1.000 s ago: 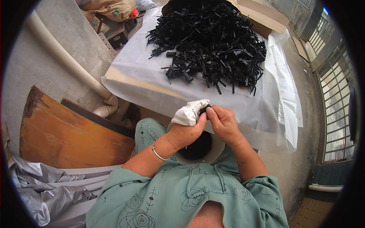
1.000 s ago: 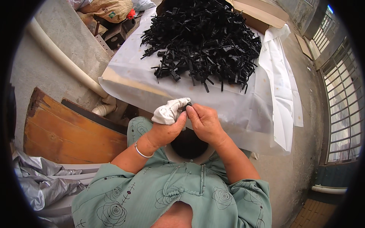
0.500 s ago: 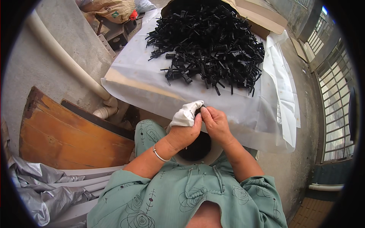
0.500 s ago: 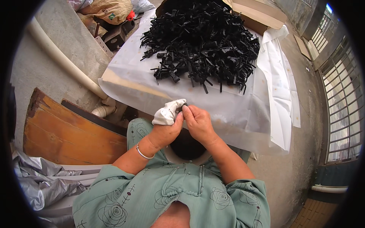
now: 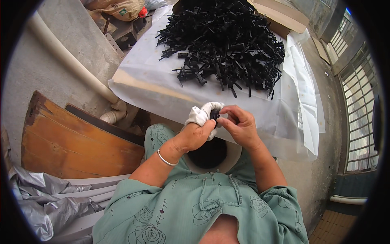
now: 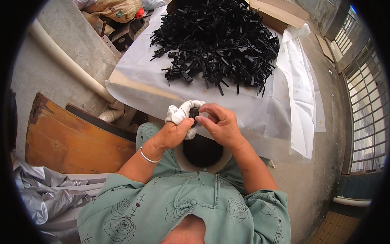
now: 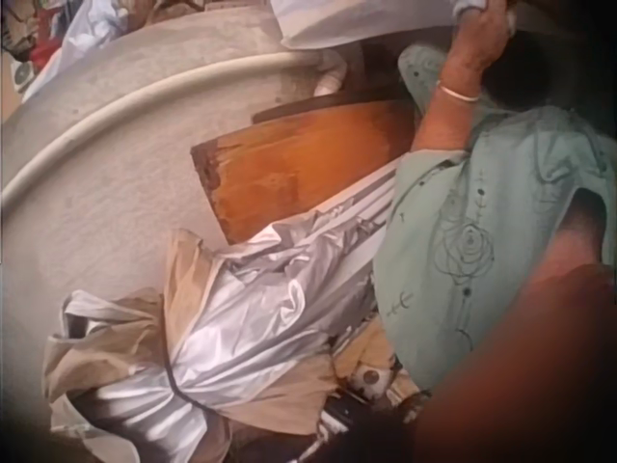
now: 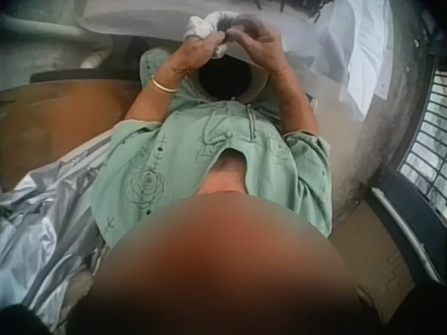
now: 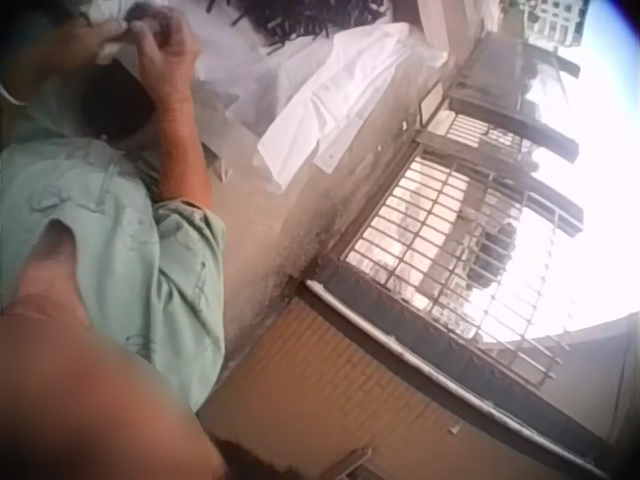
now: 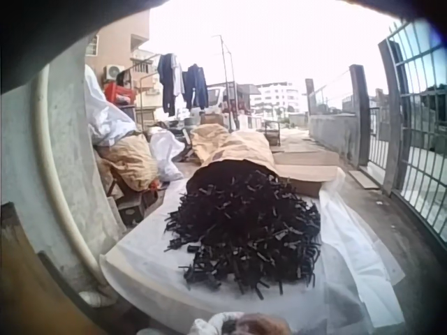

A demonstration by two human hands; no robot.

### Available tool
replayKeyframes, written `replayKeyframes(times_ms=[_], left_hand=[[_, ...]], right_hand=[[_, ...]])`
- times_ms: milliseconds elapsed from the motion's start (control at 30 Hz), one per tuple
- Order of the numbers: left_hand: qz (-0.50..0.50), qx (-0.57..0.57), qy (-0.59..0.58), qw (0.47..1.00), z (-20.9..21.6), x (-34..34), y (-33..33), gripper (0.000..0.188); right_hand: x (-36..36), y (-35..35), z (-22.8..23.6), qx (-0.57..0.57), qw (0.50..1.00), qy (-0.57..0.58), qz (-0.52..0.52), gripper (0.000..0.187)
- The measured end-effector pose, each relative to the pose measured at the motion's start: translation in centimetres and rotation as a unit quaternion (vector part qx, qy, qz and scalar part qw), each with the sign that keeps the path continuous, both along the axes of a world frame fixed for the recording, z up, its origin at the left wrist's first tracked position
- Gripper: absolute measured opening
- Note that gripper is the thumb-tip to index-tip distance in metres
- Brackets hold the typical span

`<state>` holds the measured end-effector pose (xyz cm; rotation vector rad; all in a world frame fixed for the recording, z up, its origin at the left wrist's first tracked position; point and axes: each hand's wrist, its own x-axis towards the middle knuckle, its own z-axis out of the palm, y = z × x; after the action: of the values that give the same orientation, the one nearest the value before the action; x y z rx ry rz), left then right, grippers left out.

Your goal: Wiping and inspecting small black plastic components with a white cloth.

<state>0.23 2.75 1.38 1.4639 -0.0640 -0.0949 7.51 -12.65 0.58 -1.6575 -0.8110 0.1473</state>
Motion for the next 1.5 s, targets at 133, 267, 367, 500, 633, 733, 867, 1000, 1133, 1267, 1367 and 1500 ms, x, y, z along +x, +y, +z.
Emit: replayKeyframes(times_ms=[133,267,367,500,633,733,867,1000,1133,1267,1367,1500], left_hand=[[0.027,0.003,-0.027,0.999,0.1,-0.1,-0.6,0.030],[0.078,0.087,-0.039,0.992,-0.3,0.0,-0.8,0.028],[0.125,0.276,-0.184,0.935,-1.0,0.1,-1.3,0.027],[0.152,0.268,-0.159,0.938,-0.7,-0.3,-1.6,0.023],[0.138,0.331,-0.189,0.914,-1.2,0.0,-1.2,0.021],[0.133,0.266,-0.214,0.930,-1.4,-0.2,-0.6,0.024],[0.075,0.054,-0.046,0.995,-0.2,-0.6,0.0,0.028],[0.049,-0.034,-0.017,0.998,0.1,-0.3,0.6,0.034],[0.032,-0.113,0.008,0.993,-0.1,0.0,0.4,0.033],[0.021,-0.155,0.022,0.987,-0.1,0.1,0.1,0.032],[0.024,-0.119,0.014,0.992,-0.5,0.1,0.3,0.028],[0.046,-0.126,0.022,0.991,-0.9,0.3,0.0,0.025]], right_hand=[[0.1,0.1,-0.5,0.023,0.999,0.026,0.015,0.011],[-0.7,0.4,0.1,0.007,1.000,-0.025,0.009,0.015],[-1.0,0.7,0.2,-0.061,0.997,-0.035,0.019,0.021],[-1.5,1.5,-0.3,-0.058,0.998,-0.026,-0.013,0.022],[-1.5,2.2,-1.5,-0.006,0.998,-0.051,-0.032,0.023],[-1.5,2.0,-0.5,-0.030,0.999,0.008,0.012,0.022],[-0.3,0.5,1.0,-0.017,0.986,0.135,0.099,0.020],[4.2,0.9,1.4,-0.133,0.959,-0.182,-0.168,0.019],[7.8,3.0,-0.2,-0.175,0.923,-0.288,-0.184,0.027],[8.2,2.1,-1.3,-0.285,0.909,-0.247,-0.177,0.028],[6.5,0.3,-0.9,-0.090,0.979,-0.091,-0.160,0.013],[6.0,-1.1,-1.6,-0.065,0.985,-0.032,-0.156,0.014]])
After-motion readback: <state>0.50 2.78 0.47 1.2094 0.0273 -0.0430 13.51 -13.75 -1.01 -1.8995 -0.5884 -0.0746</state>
